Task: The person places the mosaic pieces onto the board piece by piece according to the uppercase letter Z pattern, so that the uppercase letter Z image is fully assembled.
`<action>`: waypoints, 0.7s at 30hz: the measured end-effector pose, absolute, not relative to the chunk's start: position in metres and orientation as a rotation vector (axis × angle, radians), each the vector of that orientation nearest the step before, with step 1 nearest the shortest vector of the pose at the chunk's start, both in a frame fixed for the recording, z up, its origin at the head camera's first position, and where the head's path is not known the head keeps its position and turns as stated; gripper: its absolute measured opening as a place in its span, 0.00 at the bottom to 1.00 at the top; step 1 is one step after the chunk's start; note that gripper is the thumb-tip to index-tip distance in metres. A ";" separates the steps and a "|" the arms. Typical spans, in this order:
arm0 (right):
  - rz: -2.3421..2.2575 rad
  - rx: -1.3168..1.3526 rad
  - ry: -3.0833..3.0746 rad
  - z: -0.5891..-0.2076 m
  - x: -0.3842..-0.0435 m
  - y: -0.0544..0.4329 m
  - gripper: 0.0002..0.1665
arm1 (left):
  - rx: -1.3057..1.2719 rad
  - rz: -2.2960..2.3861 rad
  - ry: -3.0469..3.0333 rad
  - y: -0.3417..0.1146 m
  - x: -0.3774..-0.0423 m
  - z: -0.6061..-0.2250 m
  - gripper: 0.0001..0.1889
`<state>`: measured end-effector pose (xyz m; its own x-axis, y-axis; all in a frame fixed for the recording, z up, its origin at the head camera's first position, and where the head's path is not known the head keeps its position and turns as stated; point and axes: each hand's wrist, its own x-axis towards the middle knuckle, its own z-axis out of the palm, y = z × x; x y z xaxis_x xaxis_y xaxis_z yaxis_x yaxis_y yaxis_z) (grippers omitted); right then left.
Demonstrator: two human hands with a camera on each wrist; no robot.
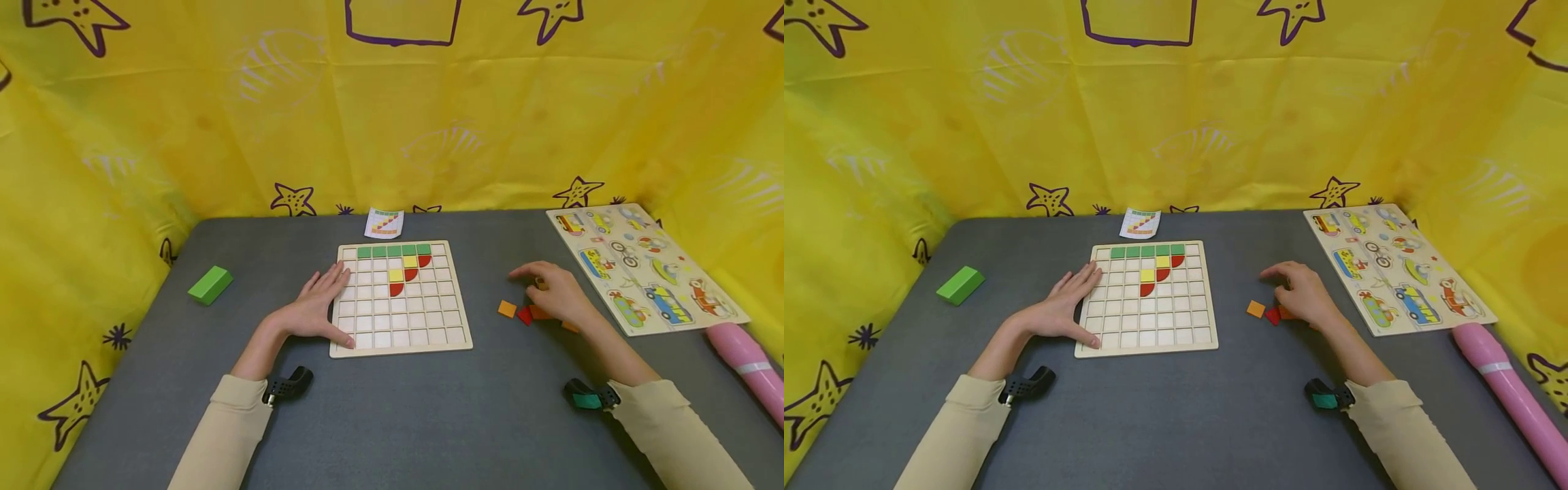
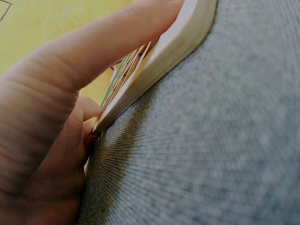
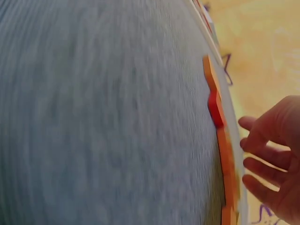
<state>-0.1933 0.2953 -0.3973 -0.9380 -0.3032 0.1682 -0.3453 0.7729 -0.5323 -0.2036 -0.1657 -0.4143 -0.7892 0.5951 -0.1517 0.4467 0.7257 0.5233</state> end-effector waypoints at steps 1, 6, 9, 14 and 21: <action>0.877 0.527 -2.893 -0.397 -0.193 0.299 0.22 | 0.811 0.680 2.622 -0.166 -0.203 -0.414 0.71; 0.850 0.521 -2.902 -0.400 -0.193 0.312 0.24 | 0.808 0.682 2.620 -0.166 -0.203 -0.413 0.71; 0.831 0.512 -2.907 -0.402 -0.193 0.314 0.24 | 0.804 0.679 2.622 -0.165 -0.203 -0.414 0.71; 0.865 0.524 -2.888 -0.403 -0.195 0.307 0.21 | 0.797 0.674 2.626 -0.165 -0.203 -0.415 0.71; 0.926 0.517 -2.858 -0.403 -0.197 0.296 0.19 | 0.818 0.674 2.628 -0.166 -0.204 -0.415 0.71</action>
